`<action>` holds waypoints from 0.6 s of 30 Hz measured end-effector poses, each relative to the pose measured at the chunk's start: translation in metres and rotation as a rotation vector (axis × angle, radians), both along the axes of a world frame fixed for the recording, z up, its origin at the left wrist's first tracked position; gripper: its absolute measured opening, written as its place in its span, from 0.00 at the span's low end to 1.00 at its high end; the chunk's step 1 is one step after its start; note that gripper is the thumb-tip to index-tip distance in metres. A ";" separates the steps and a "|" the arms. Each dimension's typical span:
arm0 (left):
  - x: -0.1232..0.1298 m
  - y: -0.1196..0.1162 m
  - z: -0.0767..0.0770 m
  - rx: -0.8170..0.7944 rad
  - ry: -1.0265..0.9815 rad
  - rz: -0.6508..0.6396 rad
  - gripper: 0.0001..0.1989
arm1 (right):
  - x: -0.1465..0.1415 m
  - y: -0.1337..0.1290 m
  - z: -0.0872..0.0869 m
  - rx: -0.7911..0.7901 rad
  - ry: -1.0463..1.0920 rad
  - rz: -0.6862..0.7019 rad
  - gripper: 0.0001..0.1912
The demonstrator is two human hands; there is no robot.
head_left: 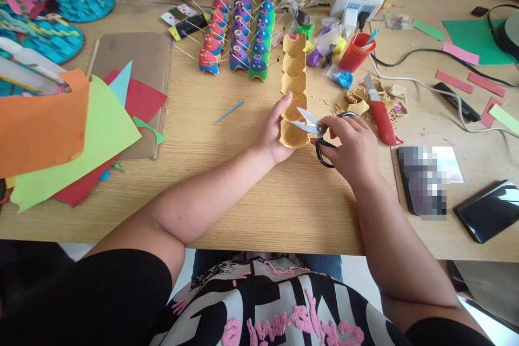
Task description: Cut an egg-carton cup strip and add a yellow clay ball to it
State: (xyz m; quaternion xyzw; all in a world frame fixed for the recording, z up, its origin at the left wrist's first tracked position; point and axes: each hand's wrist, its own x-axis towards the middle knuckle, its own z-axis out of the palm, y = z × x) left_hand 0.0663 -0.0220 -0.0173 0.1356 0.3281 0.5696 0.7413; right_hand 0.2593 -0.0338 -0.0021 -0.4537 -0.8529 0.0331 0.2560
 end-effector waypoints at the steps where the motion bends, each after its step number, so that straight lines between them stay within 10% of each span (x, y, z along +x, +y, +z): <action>1: 0.000 0.000 0.002 -0.004 -0.004 -0.014 0.17 | 0.000 0.000 0.000 -0.002 0.006 0.002 0.10; 18: 0.002 -0.001 0.005 -0.054 0.020 0.037 0.18 | -0.001 -0.003 0.001 -0.184 0.089 -0.042 0.10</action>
